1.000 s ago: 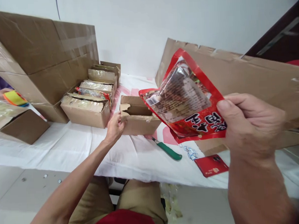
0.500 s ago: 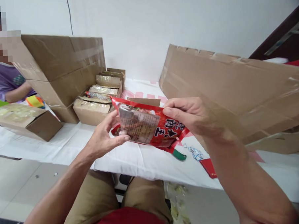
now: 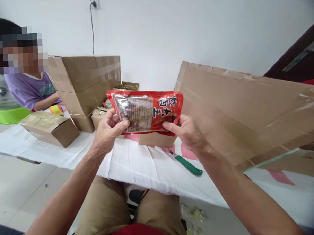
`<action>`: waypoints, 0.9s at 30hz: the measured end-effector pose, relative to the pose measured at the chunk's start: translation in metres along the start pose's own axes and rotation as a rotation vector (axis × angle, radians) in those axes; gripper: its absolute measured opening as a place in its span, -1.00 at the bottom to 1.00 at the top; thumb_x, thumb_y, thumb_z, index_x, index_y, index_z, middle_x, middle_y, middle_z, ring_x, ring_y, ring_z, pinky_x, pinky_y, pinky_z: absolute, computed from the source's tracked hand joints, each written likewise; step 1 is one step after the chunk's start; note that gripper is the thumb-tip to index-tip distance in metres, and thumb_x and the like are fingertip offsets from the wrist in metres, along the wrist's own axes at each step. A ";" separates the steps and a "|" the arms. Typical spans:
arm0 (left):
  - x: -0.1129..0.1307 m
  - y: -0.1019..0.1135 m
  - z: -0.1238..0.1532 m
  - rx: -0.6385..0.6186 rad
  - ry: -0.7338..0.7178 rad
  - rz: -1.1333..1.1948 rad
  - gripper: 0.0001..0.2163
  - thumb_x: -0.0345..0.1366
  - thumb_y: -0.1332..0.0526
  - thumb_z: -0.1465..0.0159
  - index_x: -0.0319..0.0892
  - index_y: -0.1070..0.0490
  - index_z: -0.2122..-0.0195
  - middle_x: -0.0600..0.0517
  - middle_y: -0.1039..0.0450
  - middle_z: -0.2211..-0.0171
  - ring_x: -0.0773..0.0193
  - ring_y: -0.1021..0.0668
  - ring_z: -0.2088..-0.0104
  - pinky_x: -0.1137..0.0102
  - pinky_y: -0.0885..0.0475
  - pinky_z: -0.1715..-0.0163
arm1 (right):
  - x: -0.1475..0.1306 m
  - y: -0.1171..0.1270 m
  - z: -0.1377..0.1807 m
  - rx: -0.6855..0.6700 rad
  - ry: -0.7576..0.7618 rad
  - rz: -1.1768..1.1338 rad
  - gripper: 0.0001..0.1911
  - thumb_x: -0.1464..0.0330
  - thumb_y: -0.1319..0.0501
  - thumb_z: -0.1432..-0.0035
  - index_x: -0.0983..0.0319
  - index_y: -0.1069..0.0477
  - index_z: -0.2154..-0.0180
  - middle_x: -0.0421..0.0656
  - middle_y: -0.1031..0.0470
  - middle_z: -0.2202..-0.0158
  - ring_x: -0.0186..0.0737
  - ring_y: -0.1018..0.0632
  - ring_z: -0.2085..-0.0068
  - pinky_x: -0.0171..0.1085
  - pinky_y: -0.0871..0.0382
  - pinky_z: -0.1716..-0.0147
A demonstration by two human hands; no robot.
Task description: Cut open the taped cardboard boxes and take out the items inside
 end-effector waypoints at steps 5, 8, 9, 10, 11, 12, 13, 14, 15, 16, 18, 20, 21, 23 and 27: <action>0.040 -0.001 -0.011 -0.092 -0.173 -0.071 -0.57 -0.16 -0.52 -0.13 -0.12 -0.40 0.07 0.00 -0.66 0.18 0.13 -0.70 0.11 0.23 -0.62 0.06 | -0.027 -0.013 -0.018 0.034 0.196 -0.123 -0.60 0.14 -0.53 0.01 0.17 -0.60 0.16 -0.18 -0.70 0.15 -0.07 -0.68 0.12 -0.06 -0.62 0.03; 0.055 0.008 -0.018 -0.063 -0.219 -0.093 -0.59 -0.18 -0.51 -0.14 -0.12 -0.39 0.08 0.00 -0.66 0.18 0.11 -0.69 0.08 0.21 -0.62 0.05 | -0.044 -0.022 -0.025 0.011 0.262 -0.146 -0.62 0.17 -0.53 -0.01 0.16 -0.60 0.15 -0.18 -0.71 0.15 -0.08 -0.69 0.12 -0.06 -0.63 0.02; 0.057 0.014 -0.019 -0.047 -0.213 -0.090 -0.57 -0.18 -0.51 -0.14 -0.12 -0.38 0.06 0.00 -0.66 0.18 0.10 -0.69 0.08 0.21 -0.62 0.06 | -0.046 -0.027 -0.026 0.007 0.261 -0.156 -0.64 0.19 -0.53 -0.02 0.16 -0.60 0.15 -0.19 -0.71 0.15 -0.09 -0.69 0.13 -0.07 -0.64 0.03; 0.057 0.021 -0.019 -0.028 -0.196 -0.086 -0.56 -0.18 -0.51 -0.13 -0.11 -0.38 0.05 0.00 -0.66 0.18 0.10 -0.69 0.09 0.22 -0.62 0.07 | -0.046 -0.032 -0.026 0.005 0.251 -0.161 -0.66 0.20 -0.52 -0.02 0.17 -0.61 0.16 -0.19 -0.71 0.16 -0.10 -0.69 0.15 -0.08 -0.64 0.05; 0.055 0.030 -0.017 -0.009 -0.169 -0.086 -0.54 -0.17 -0.52 -0.11 -0.12 -0.38 0.05 0.00 -0.66 0.18 0.10 -0.70 0.10 0.22 -0.62 0.09 | -0.042 -0.038 -0.025 0.004 0.233 -0.155 -0.68 0.22 -0.51 -0.02 0.17 -0.61 0.17 -0.19 -0.71 0.16 -0.11 -0.68 0.16 -0.10 -0.64 0.07; 0.051 0.040 -0.014 0.006 -0.132 -0.093 -0.52 -0.18 -0.54 -0.08 -0.12 -0.39 0.05 -0.01 -0.66 0.18 0.09 -0.70 0.11 0.23 -0.62 0.11 | -0.035 -0.046 -0.023 0.003 0.209 -0.135 -0.69 0.23 -0.50 -0.03 0.18 -0.61 0.18 -0.18 -0.71 0.16 -0.12 -0.68 0.17 -0.11 -0.63 0.08; 0.045 0.053 -0.008 0.020 -0.086 -0.113 -0.52 -0.19 -0.55 -0.05 -0.13 -0.41 0.07 -0.03 -0.66 0.17 0.09 -0.69 0.12 0.23 -0.61 0.11 | -0.024 -0.054 -0.019 -0.005 0.178 -0.107 -0.71 0.24 -0.48 -0.04 0.19 -0.62 0.18 -0.17 -0.71 0.17 -0.12 -0.68 0.18 -0.11 -0.62 0.09; 0.037 0.067 0.001 0.032 -0.032 -0.146 -0.52 -0.20 -0.56 -0.02 -0.14 -0.42 0.10 -0.04 -0.66 0.17 0.09 -0.69 0.13 0.24 -0.60 0.11 | -0.010 -0.064 -0.015 -0.024 0.139 -0.079 -0.72 0.26 -0.45 -0.05 0.20 -0.62 0.18 -0.16 -0.71 0.17 -0.11 -0.67 0.18 -0.12 -0.61 0.10; 0.027 0.083 0.012 0.041 0.028 -0.196 -0.54 -0.21 -0.57 0.00 -0.16 -0.44 0.13 -0.05 -0.66 0.17 0.08 -0.69 0.13 0.24 -0.59 0.11 | 0.008 -0.076 -0.008 -0.047 0.094 -0.049 -0.74 0.27 -0.43 -0.07 0.21 -0.62 0.17 -0.15 -0.71 0.18 -0.11 -0.67 0.19 -0.12 -0.60 0.10; 0.015 0.099 0.025 0.054 0.091 -0.258 -0.56 -0.21 -0.56 0.00 -0.16 -0.45 0.15 -0.06 -0.65 0.17 0.09 -0.68 0.14 0.24 -0.58 0.10 | 0.028 -0.088 -0.001 -0.086 0.036 -0.024 -0.75 0.28 -0.39 -0.08 0.22 -0.63 0.18 -0.14 -0.71 0.19 -0.10 -0.66 0.20 -0.12 -0.58 0.11; -0.012 0.132 0.053 0.074 0.228 -0.421 -0.61 -0.19 -0.51 -0.03 -0.18 -0.47 0.17 -0.07 -0.65 0.18 0.08 -0.66 0.15 0.22 -0.55 0.12 | 0.071 -0.116 0.017 -0.154 -0.098 0.040 -0.78 0.28 -0.32 -0.09 0.24 -0.64 0.25 -0.12 -0.71 0.26 -0.10 -0.64 0.25 -0.14 -0.55 0.16; -0.039 0.160 0.077 0.129 0.341 -0.582 -0.61 -0.17 -0.47 0.00 -0.18 -0.49 0.16 -0.06 -0.64 0.19 0.08 -0.64 0.17 0.23 -0.52 0.16 | 0.111 -0.143 0.031 -0.177 -0.175 0.095 -0.79 0.31 -0.27 -0.06 0.25 -0.63 0.31 -0.13 -0.69 0.33 -0.11 -0.60 0.32 -0.16 -0.51 0.22; -0.052 0.172 0.084 0.164 0.377 -0.619 -0.59 -0.17 -0.45 0.01 -0.18 -0.49 0.15 -0.06 -0.64 0.19 0.08 -0.64 0.18 0.24 -0.51 0.19 | 0.128 -0.156 0.035 -0.186 -0.194 0.105 -0.79 0.32 -0.25 -0.04 0.25 -0.63 0.30 -0.13 -0.69 0.33 -0.12 -0.59 0.32 -0.17 -0.50 0.22; -0.074 0.190 0.087 0.209 0.412 -0.640 -0.55 -0.17 -0.42 0.03 -0.19 -0.47 0.11 -0.05 -0.63 0.20 0.08 -0.64 0.18 0.26 -0.50 0.24 | 0.153 -0.177 0.032 -0.180 -0.217 0.123 -0.78 0.32 -0.23 -0.03 0.25 -0.61 0.31 -0.14 -0.67 0.35 -0.14 -0.56 0.34 -0.20 -0.47 0.24; -0.101 0.210 0.048 0.244 0.388 -0.604 -0.47 -0.19 -0.36 0.01 -0.21 -0.39 0.00 -0.09 -0.63 0.18 0.06 -0.65 0.14 0.26 -0.52 0.23 | 0.179 -0.204 -0.006 -0.104 -0.248 0.237 -0.81 0.26 -0.20 -0.09 0.24 -0.51 0.38 -0.14 -0.59 0.44 -0.18 -0.47 0.40 -0.25 -0.36 0.33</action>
Point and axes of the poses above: each hand's wrist, its own z-axis away from the middle knuckle, its own y-axis out of the back of the hand, x = y × z, the point moved 1 cm from there along -z, towards the middle knuckle
